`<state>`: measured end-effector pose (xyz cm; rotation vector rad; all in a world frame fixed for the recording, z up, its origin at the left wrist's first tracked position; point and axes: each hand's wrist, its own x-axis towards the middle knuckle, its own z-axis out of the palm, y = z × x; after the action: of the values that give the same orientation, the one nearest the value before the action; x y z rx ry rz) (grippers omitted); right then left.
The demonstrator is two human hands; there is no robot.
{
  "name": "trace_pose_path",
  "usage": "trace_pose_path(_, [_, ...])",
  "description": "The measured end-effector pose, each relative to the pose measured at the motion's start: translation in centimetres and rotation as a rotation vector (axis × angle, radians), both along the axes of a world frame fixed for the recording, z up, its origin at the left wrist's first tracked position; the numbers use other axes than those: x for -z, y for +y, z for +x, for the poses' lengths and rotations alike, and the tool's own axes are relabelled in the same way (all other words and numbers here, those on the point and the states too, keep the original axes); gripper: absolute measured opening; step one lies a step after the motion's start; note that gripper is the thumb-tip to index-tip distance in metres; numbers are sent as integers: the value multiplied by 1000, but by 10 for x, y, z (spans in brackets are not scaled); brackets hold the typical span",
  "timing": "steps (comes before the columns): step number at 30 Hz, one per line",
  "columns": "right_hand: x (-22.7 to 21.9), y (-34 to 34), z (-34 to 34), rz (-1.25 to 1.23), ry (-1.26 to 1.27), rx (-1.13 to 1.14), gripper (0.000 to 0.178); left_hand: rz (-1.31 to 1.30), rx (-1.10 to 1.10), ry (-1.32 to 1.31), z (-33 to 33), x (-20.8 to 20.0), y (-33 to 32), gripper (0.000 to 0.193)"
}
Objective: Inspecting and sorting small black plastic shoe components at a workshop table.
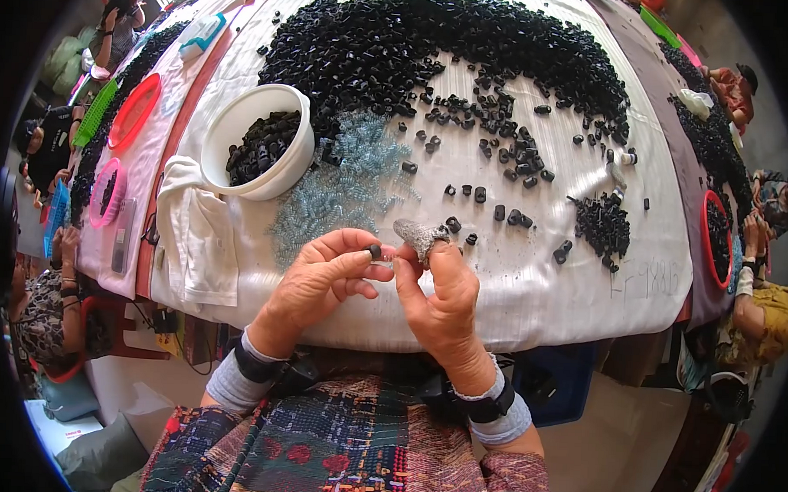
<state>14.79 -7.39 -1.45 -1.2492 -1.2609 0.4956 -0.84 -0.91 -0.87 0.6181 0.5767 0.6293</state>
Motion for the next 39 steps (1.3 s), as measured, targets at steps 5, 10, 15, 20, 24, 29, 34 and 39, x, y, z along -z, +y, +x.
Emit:
trace_pose_path(5, [1, -2, 0, -15, -91, 20, 30, 5, -85, -9, -3, 5, 2, 23])
trace_pose_path(10, [0, -2, 1, 10, -74, 38, 28, 55, -102, -40, -1, 3, 1, 22])
trace_pose_path(15, [-15, -2, 1, 35, -164, 21, 26, 235, -91, 140, -3, 0, -1, 20])
trace_pose_path(20, [-32, 2, 7, 48, -320, -5, 23, 440, -49, 306, 0, -4, -5, 18])
trace_pose_path(24, [-29, 2, 8, 34, -385, -74, 21, 501, -66, 353, 3, -4, -8, 16])
trace_pose_path(29, [-25, 2, 8, -30, -441, -86, 21, 861, -108, 447, 4, 3, -7, 19])
trace_pose_path(34, [-26, 4, 5, -45, -273, -80, 23, 613, -62, 384, 3, 1, -6, 17])
trace_pose_path(39, [-17, 6, 4, 46, -360, -41, 21, 361, -58, 188, 2, 1, -4, 18])
